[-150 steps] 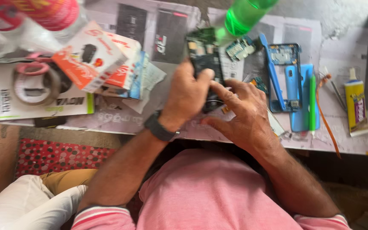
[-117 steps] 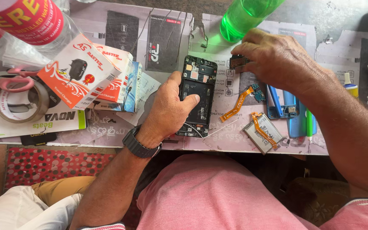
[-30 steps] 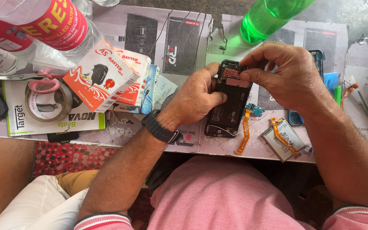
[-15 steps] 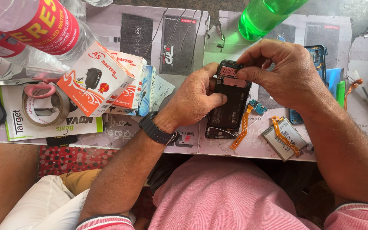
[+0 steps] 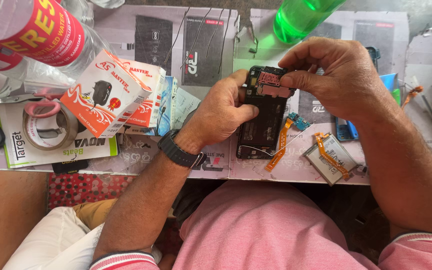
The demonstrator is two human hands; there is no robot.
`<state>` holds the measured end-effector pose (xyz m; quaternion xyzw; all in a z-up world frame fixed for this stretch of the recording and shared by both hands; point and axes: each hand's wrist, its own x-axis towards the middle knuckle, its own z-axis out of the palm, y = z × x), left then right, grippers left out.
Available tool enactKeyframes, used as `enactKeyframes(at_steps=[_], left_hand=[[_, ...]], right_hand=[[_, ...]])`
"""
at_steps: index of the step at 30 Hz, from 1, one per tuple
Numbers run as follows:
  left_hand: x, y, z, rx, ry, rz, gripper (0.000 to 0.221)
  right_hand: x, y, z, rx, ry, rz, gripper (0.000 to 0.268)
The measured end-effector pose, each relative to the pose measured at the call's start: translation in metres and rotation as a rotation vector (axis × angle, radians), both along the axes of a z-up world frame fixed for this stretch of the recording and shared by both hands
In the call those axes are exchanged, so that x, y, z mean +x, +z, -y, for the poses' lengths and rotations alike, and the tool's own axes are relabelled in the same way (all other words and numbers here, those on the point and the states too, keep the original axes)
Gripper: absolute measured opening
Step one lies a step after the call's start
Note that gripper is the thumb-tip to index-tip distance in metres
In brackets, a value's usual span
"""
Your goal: The person assembles a mobile phone by placing a circuit board into the chassis and connecting internal ribbon cables by hand.
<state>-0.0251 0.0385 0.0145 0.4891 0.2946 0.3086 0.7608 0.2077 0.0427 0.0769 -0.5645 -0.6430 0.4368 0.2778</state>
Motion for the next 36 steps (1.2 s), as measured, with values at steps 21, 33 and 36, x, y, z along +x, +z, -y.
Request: enactKeyframes(at_steps=[21,33,36], left_hand=[[0.002,-0.001,-0.001,0.016,0.087,0.061,0.039],[0.001,0.001,-0.002,0.027,0.043,-0.026,0.032],[0.001,0.000,-0.002,0.045,0.042,-0.005,0.036]], right_hand=[[0.002,0.037,0.015,-0.171,0.159,0.296,0.051],[-0.007,0.035,0.012,0.253,0.376,0.427,0.028],[-0.008,0.038,0.007,0.336,0.414,0.411,0.019]])
